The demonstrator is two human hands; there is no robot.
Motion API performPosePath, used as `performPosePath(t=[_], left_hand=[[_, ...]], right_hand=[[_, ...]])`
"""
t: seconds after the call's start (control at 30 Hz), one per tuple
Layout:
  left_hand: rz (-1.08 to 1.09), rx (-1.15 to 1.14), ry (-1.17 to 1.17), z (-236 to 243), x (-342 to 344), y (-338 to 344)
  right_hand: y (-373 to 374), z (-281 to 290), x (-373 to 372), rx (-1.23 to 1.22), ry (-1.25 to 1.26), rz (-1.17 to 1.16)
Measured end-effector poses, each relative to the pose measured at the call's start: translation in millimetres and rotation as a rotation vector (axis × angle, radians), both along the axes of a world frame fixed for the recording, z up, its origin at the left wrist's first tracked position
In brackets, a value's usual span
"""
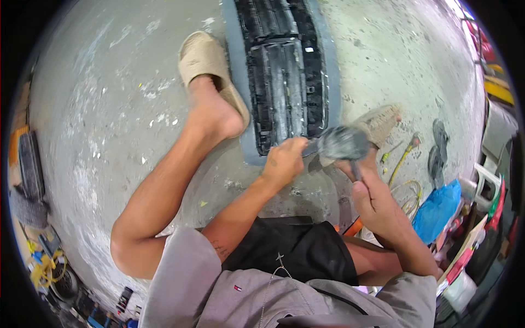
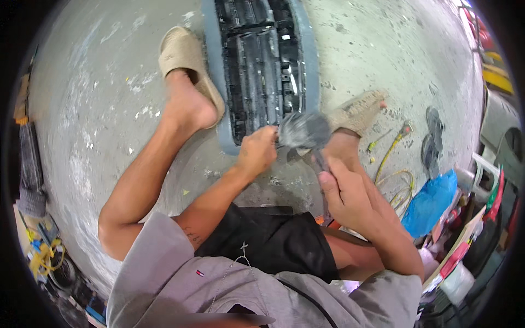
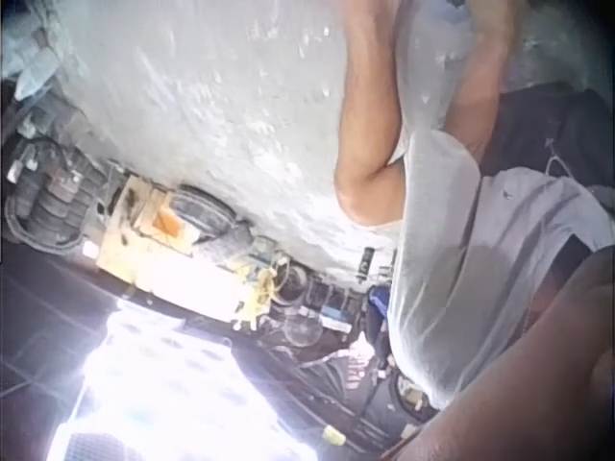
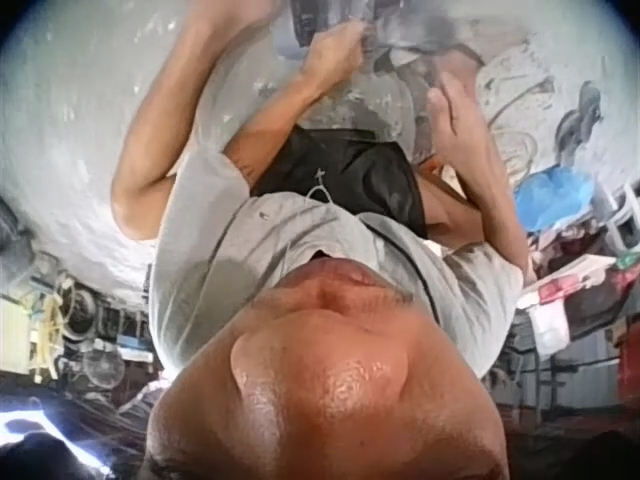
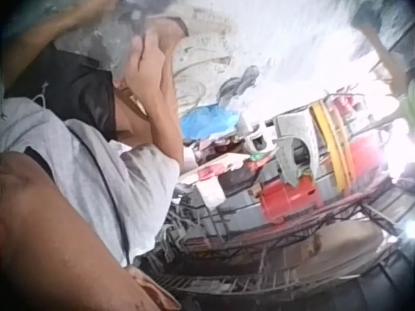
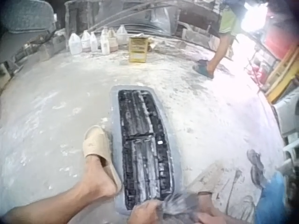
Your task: Repairing a car grille component using a mallet and a chisel tool.
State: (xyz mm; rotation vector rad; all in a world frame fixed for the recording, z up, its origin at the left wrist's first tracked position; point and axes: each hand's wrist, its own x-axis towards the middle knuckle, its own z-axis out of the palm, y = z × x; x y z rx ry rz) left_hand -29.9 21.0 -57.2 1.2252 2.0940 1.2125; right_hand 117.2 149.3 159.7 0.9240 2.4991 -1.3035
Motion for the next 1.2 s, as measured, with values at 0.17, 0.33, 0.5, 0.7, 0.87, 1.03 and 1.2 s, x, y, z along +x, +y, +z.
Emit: performPosePath(t=[0.17, 0.33, 0.5, 0.7, 0.87, 1.03, 1.2], left_hand=[[0.057, -0.071, -0.105, 11, -8, 5], [0.030, -0.029, -0.324, 20, -18, 9], [-0.021, -0.060, -0.356, 20, -25, 5], [0.044, -0.048, -0.657, 10, -37, 12], [0.179, -0.047, -0.816, 12, -57, 19], [0.113, -0.055, -0.689, 38, -56, 18], [0.121, -0.038, -0.677, 39, -39, 21]], right_hand=[[30, -18, 5, -0.027, 0.141, -0.327], [101, -96, 21, 0.345, 0.126, -0.205], [120, -131, 21, 0.551, 0.124, -0.027], [115, -139, 19, 0.595, 0.256, -0.007], [100, -162, 33, 0.775, 0.362, -0.095], [104, -167, 37, 0.853, 0.350, -0.029], [103, -159, 36, 0.847, 0.345, -0.022]])
